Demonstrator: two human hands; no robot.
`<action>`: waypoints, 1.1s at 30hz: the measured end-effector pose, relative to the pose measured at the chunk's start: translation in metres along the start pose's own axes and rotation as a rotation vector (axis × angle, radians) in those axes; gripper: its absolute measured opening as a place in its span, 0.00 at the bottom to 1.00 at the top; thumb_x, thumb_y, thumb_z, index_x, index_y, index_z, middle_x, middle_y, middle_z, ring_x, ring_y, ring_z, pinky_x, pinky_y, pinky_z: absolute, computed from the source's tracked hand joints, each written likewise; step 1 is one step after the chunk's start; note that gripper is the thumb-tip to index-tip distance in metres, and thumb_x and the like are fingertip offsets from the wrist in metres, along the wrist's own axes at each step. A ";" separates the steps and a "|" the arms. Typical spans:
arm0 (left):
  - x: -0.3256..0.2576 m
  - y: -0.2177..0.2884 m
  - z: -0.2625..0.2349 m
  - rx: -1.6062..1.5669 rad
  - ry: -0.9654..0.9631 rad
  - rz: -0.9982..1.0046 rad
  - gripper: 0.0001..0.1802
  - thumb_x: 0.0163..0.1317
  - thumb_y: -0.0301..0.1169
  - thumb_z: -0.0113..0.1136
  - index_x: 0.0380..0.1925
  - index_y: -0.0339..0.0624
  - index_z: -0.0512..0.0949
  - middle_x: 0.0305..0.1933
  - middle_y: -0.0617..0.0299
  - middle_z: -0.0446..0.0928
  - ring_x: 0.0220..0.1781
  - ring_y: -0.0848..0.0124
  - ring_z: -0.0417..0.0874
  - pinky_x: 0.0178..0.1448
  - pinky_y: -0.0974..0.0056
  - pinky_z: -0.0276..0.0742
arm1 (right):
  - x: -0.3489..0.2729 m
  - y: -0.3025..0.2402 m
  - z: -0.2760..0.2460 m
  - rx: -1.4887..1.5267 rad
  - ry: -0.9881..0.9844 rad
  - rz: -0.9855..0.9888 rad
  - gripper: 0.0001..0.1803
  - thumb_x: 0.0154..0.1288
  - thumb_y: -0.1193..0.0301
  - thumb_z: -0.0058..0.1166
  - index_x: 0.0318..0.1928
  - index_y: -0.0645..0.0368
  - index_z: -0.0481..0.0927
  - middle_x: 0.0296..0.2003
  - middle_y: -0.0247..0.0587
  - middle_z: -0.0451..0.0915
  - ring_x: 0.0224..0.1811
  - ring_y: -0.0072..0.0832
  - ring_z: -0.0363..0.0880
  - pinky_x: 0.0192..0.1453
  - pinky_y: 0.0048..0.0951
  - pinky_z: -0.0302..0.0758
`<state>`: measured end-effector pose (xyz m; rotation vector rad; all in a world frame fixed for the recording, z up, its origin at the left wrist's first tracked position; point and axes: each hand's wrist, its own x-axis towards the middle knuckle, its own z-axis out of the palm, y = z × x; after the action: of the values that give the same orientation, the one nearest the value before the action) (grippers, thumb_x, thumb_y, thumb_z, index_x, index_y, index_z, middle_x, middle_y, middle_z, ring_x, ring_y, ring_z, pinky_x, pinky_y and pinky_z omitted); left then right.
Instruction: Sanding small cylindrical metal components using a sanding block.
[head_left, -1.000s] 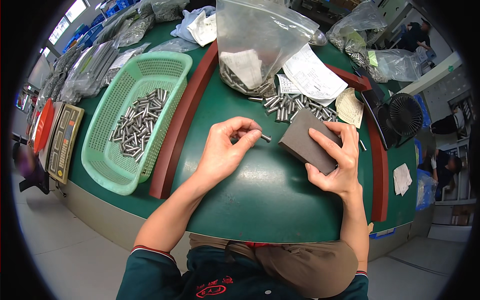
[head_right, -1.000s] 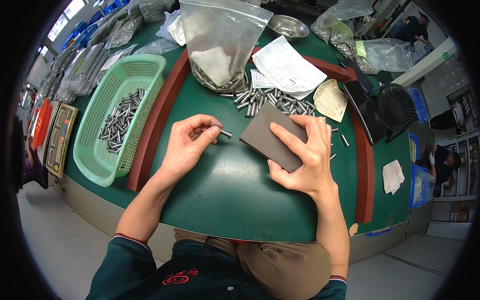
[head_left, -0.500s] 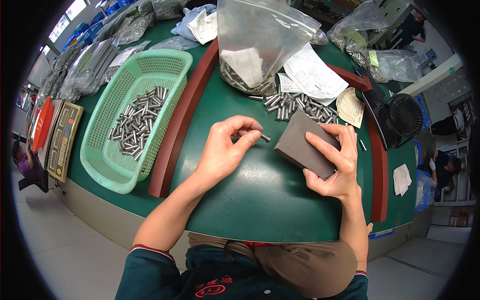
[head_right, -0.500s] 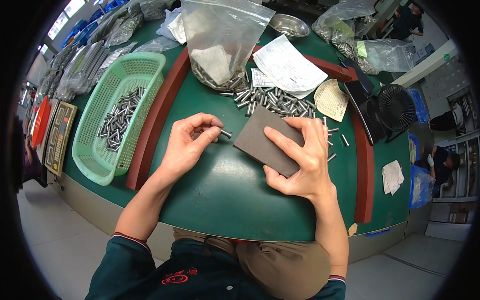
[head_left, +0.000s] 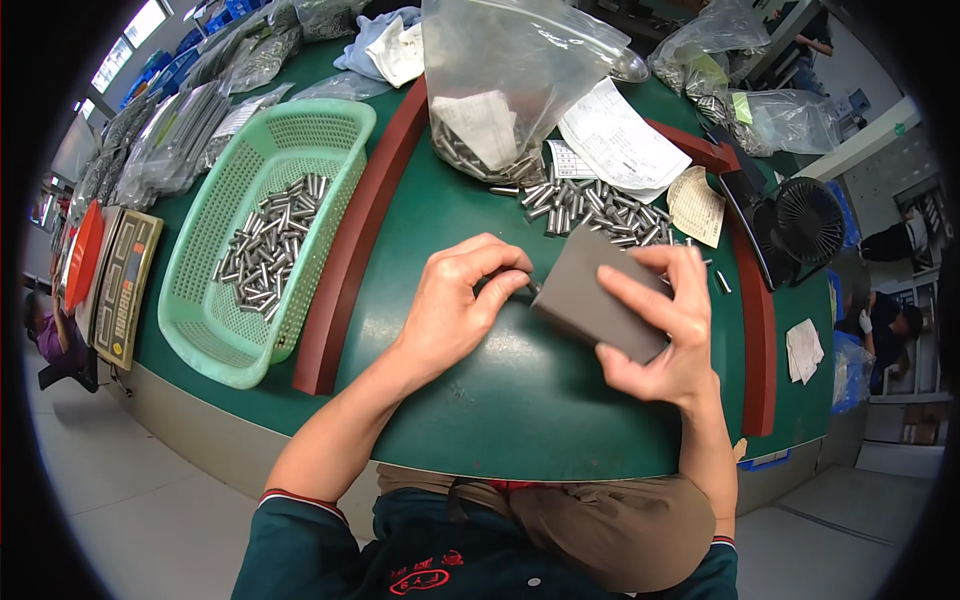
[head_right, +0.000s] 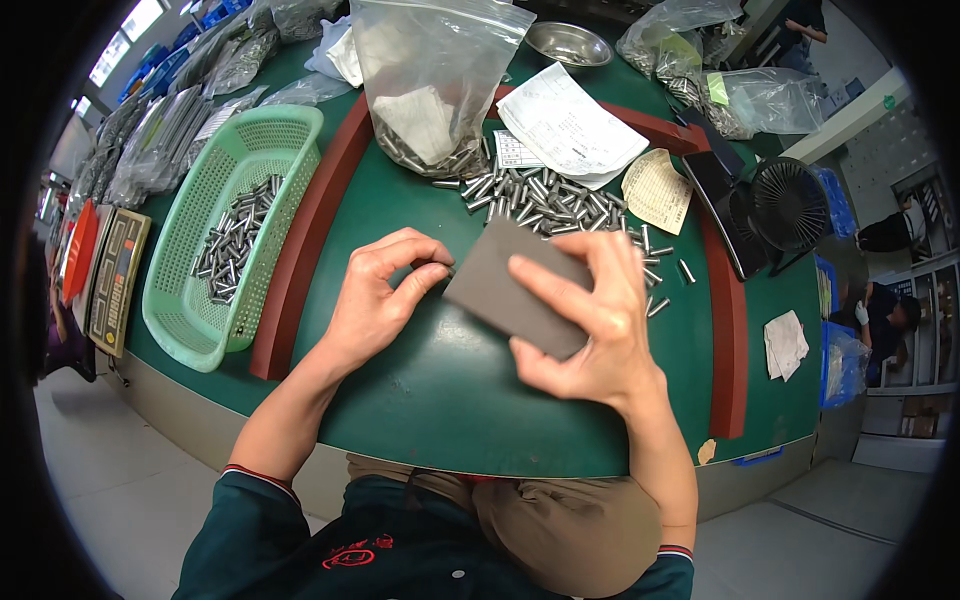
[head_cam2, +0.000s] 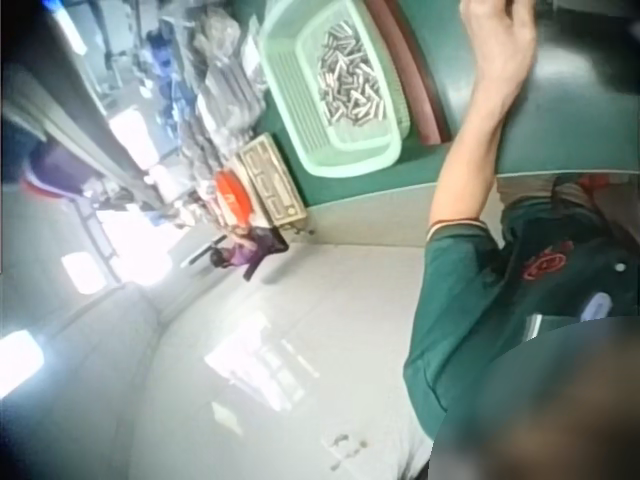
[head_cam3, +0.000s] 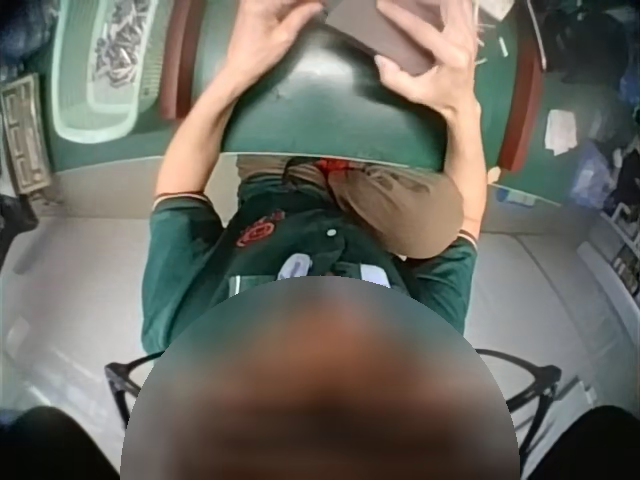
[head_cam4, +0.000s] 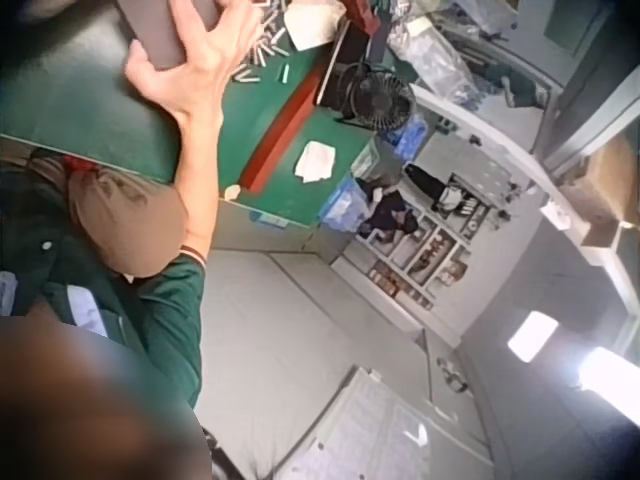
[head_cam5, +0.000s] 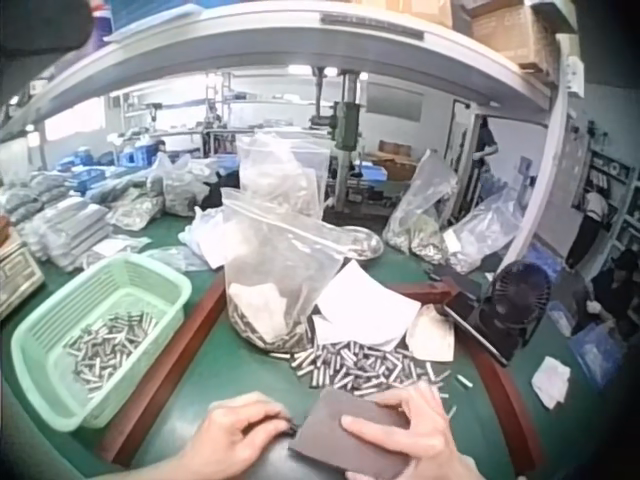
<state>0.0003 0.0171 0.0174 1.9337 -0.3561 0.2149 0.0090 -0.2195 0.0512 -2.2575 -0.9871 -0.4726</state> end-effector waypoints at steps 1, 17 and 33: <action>0.000 0.000 0.002 -0.014 0.001 0.025 0.05 0.59 0.20 0.61 0.35 0.31 0.80 0.33 0.54 0.79 0.33 0.63 0.81 0.38 0.62 0.75 | -0.001 -0.004 0.003 0.065 -0.042 -0.024 0.32 0.33 0.64 0.67 0.48 0.52 0.85 0.43 0.47 0.75 0.43 0.41 0.72 0.49 0.39 0.65; 0.002 0.001 0.002 -0.149 -0.098 -0.105 0.04 0.62 0.21 0.59 0.35 0.30 0.81 0.33 0.61 0.78 0.35 0.76 0.79 0.41 0.70 0.75 | -0.008 0.010 -0.003 -0.299 0.152 0.316 0.29 0.32 0.65 0.66 0.44 0.56 0.86 0.41 0.45 0.73 0.46 0.39 0.71 0.48 0.39 0.64; 0.000 -0.006 0.007 -0.464 -0.033 -0.411 0.07 0.64 0.28 0.65 0.33 0.34 0.81 0.28 0.66 0.80 0.30 0.81 0.77 0.35 0.74 0.73 | -0.009 0.014 -0.004 -0.256 0.195 0.378 0.29 0.34 0.66 0.66 0.45 0.55 0.87 0.40 0.43 0.73 0.45 0.36 0.71 0.50 0.37 0.65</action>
<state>0.0024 0.0128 0.0101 1.5085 -0.0169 -0.1590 0.0131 -0.2345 0.0439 -2.4911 -0.4055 -0.6632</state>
